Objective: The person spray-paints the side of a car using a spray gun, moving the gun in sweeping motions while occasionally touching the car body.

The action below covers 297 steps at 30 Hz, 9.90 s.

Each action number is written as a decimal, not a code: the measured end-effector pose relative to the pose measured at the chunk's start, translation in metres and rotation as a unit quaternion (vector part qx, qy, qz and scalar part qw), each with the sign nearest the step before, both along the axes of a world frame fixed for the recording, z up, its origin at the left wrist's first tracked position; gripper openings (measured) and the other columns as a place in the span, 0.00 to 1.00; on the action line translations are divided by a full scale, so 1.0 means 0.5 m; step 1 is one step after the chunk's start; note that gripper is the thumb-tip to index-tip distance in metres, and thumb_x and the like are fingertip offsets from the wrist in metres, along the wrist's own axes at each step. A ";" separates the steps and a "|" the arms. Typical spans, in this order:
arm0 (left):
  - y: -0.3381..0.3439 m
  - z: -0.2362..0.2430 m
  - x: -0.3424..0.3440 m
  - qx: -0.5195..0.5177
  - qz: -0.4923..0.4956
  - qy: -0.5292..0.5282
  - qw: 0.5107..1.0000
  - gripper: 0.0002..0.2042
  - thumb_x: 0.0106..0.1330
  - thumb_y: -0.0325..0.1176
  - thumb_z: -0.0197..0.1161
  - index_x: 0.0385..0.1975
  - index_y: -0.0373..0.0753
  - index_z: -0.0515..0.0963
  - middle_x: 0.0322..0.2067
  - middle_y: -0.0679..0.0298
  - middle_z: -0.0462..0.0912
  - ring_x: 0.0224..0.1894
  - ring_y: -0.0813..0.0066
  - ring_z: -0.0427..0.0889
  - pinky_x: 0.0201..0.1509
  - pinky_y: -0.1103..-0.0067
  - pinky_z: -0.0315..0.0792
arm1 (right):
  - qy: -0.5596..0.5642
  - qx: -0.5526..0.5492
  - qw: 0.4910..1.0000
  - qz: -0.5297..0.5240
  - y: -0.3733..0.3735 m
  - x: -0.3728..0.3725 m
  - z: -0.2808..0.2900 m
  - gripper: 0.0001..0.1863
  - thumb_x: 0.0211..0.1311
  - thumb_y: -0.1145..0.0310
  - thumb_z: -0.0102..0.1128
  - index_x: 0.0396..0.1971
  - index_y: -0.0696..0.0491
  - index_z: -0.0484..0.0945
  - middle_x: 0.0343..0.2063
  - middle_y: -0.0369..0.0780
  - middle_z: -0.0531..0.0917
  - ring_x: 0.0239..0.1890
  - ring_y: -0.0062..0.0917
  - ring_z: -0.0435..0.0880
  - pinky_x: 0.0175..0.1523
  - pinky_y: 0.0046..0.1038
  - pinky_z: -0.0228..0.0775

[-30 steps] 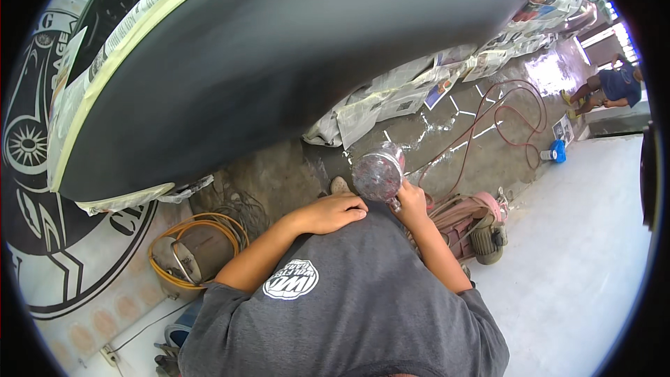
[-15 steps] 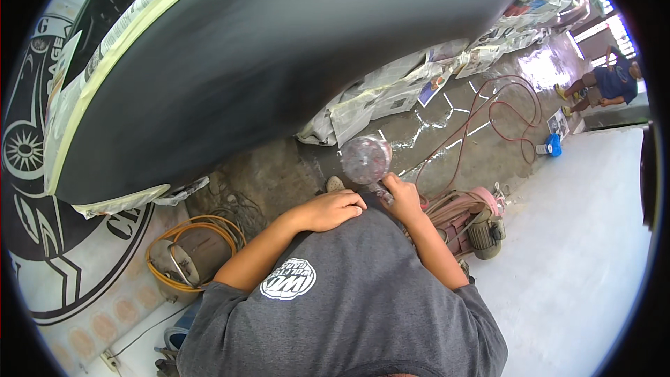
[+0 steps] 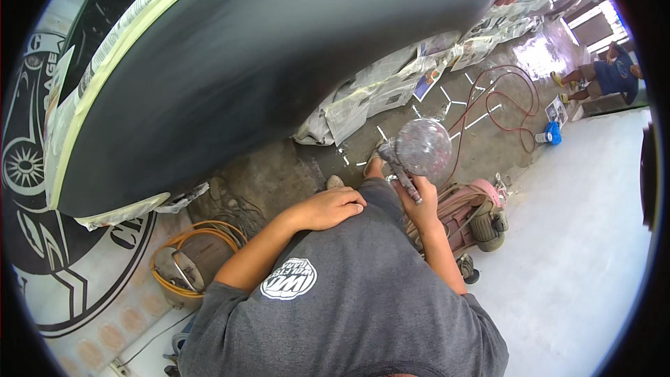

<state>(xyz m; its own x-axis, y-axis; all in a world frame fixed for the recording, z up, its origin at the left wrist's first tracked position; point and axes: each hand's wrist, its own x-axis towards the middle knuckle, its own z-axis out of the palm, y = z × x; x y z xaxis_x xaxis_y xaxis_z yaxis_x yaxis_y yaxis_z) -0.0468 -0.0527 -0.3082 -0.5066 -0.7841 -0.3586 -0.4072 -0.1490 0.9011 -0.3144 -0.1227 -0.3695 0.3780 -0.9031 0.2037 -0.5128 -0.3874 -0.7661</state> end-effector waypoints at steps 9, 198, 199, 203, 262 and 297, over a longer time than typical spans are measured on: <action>0.001 0.003 -0.005 0.016 0.028 -0.033 0.999 0.17 0.75 0.38 0.52 0.53 0.32 0.79 0.52 0.53 0.80 0.58 0.59 0.77 0.64 0.69 0.68 | -0.105 0.052 0.991 -0.070 -0.069 0.026 0.038 0.18 0.59 0.71 0.74 0.47 0.57 0.80 0.34 0.47 0.87 0.34 0.33 0.88 0.41 0.30 0.76; -0.503 0.518 0.487 -0.498 0.393 -0.481 0.605 0.29 0.83 0.49 0.30 0.62 0.37 0.76 0.68 0.54 0.70 0.74 0.58 0.62 0.77 0.64 0.49 | -0.361 0.186 0.848 -0.342 -0.736 -0.335 0.060 0.25 0.68 0.47 0.64 0.48 0.56 0.80 0.29 0.37 0.85 0.14 0.13 0.72 0.18 0.20 0.63; -0.490 0.531 0.485 -0.501 0.388 -0.488 0.600 0.29 0.83 0.49 0.30 0.63 0.37 0.76 0.68 0.54 0.70 0.74 0.58 0.62 0.77 0.63 0.49 | -0.374 0.192 0.847 -0.326 -0.738 -0.330 0.071 0.25 0.68 0.47 0.64 0.48 0.56 0.80 0.29 0.37 0.86 0.14 0.13 0.72 0.18 0.20 0.63; -0.489 0.524 0.489 -0.496 0.380 -0.502 0.599 0.29 0.83 0.48 0.28 0.63 0.37 0.75 0.68 0.53 0.70 0.74 0.56 0.61 0.77 0.62 0.50 | -0.384 0.195 0.854 -0.293 -0.737 -0.331 0.127 0.24 0.69 0.48 0.63 0.46 0.56 0.82 0.28 0.36 0.86 0.15 0.13 0.73 0.18 0.19 0.63; -0.506 0.539 0.452 -0.388 0.437 -0.342 0.736 0.36 0.82 0.57 0.24 0.66 0.34 0.70 0.68 0.56 0.71 0.76 0.67 0.59 0.80 0.64 0.47 | -0.373 0.210 0.875 -0.226 -0.542 -0.197 -0.092 0.19 0.63 0.58 0.74 0.49 0.52 0.82 0.28 0.29 0.81 0.31 0.11 0.75 0.38 0.20 0.68; -0.493 0.546 0.424 -0.417 0.427 -0.267 0.757 0.35 0.82 0.55 0.22 0.64 0.32 0.71 0.68 0.53 0.71 0.76 0.59 0.57 0.79 0.59 0.50 | -0.275 0.059 0.956 -0.081 -0.230 -0.013 -0.206 0.17 0.58 0.58 0.76 0.39 0.52 0.83 0.31 0.41 0.87 0.32 0.37 0.87 0.39 0.31 0.76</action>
<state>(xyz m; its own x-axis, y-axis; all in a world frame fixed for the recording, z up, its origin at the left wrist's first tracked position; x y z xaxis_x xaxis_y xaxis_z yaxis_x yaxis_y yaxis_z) 0.1654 -0.2990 -0.0354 0.3551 -0.8102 0.4664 -0.8222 -0.0332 0.5682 -0.3208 -0.2375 -0.4724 0.0968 -0.9695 0.2253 -0.0664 -0.2321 -0.9704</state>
